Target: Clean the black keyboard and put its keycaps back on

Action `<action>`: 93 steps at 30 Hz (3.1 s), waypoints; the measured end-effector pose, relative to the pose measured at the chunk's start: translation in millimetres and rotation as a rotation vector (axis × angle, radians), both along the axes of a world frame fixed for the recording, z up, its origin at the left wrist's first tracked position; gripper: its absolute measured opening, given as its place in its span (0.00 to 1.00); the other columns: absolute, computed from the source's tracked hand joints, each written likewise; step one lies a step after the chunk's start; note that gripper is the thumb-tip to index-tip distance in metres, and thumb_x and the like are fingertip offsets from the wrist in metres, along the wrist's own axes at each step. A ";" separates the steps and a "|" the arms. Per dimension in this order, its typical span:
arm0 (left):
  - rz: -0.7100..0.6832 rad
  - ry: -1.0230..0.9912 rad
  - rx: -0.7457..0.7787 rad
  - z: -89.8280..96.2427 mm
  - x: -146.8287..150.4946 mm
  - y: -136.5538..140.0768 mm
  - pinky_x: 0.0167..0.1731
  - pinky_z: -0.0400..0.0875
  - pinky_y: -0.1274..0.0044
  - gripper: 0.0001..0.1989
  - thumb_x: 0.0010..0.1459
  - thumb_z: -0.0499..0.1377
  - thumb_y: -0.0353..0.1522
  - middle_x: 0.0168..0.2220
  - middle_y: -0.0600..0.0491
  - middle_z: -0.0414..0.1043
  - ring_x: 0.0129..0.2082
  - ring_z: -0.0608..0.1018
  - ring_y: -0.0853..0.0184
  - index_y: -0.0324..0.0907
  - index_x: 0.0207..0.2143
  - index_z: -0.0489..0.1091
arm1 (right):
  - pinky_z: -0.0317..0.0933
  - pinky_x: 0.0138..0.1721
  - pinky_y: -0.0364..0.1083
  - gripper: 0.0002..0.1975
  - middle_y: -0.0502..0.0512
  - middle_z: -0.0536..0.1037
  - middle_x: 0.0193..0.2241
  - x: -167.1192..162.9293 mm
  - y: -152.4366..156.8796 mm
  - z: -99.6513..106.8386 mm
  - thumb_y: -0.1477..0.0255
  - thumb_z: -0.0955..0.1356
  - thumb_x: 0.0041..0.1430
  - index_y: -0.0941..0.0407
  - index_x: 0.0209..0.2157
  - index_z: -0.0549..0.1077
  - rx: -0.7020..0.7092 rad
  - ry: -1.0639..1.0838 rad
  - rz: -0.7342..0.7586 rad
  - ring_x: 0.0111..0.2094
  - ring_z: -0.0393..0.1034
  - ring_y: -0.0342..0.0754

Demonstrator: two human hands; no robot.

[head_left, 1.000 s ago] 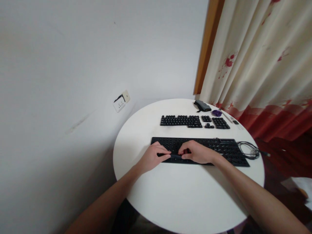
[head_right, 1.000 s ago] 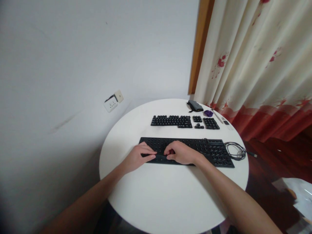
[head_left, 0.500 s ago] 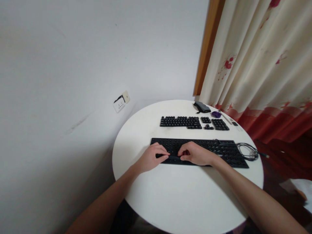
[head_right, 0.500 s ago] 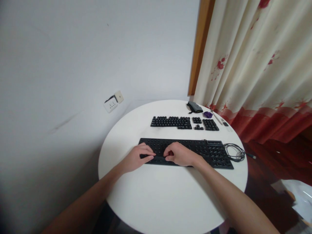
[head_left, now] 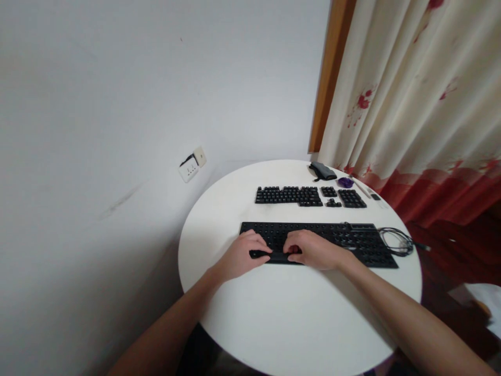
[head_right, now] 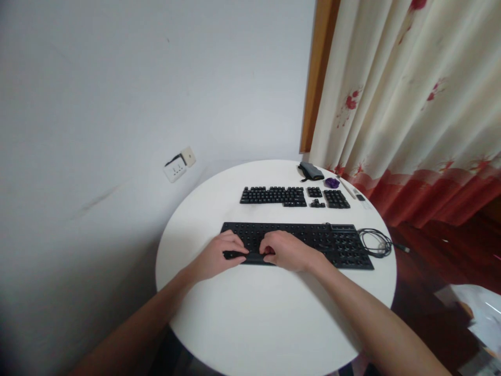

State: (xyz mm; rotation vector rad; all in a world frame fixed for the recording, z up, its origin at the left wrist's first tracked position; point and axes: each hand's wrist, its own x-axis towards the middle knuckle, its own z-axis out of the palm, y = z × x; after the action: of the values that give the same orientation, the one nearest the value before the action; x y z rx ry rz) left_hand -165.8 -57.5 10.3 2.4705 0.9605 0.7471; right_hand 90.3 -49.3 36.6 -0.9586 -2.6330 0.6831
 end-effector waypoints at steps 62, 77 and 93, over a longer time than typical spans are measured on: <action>0.054 0.163 0.240 1.1 -0.4 -0.6 0.41 0.60 0.68 0.18 0.57 0.55 0.19 0.36 0.54 0.75 0.39 0.70 0.64 0.48 0.30 0.79 | 0.51 0.30 0.42 0.10 0.50 0.77 0.27 14.3 10.7 1.0 0.65 0.74 0.56 0.56 0.27 0.75 -0.031 -0.144 -0.164 0.29 0.67 0.45; -0.019 0.193 0.305 2.0 0.4 1.1 0.38 0.61 0.70 0.20 0.60 0.52 0.19 0.36 0.52 0.74 0.38 0.71 0.64 0.48 0.35 0.79 | 0.54 0.31 0.43 0.12 0.52 0.80 0.29 16.9 13.9 4.3 0.61 0.75 0.54 0.55 0.29 0.77 -0.004 -0.239 -0.179 0.32 0.72 0.49; 0.225 0.201 0.329 -10.2 -3.5 15.3 0.56 0.66 0.61 0.17 0.64 0.58 0.38 0.57 0.47 0.70 0.55 0.72 0.55 0.46 0.55 0.68 | 0.55 0.31 0.42 0.14 0.52 0.80 0.30 24.6 19.2 5.5 0.59 0.75 0.53 0.55 0.31 0.78 -0.058 -0.238 -0.183 0.33 0.72 0.48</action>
State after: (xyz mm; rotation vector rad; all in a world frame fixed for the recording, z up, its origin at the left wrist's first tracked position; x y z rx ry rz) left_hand -169.3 -42.2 0.1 2.7939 1.2964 0.7932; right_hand 114.9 -30.2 42.0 -1.3548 -2.6898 0.6388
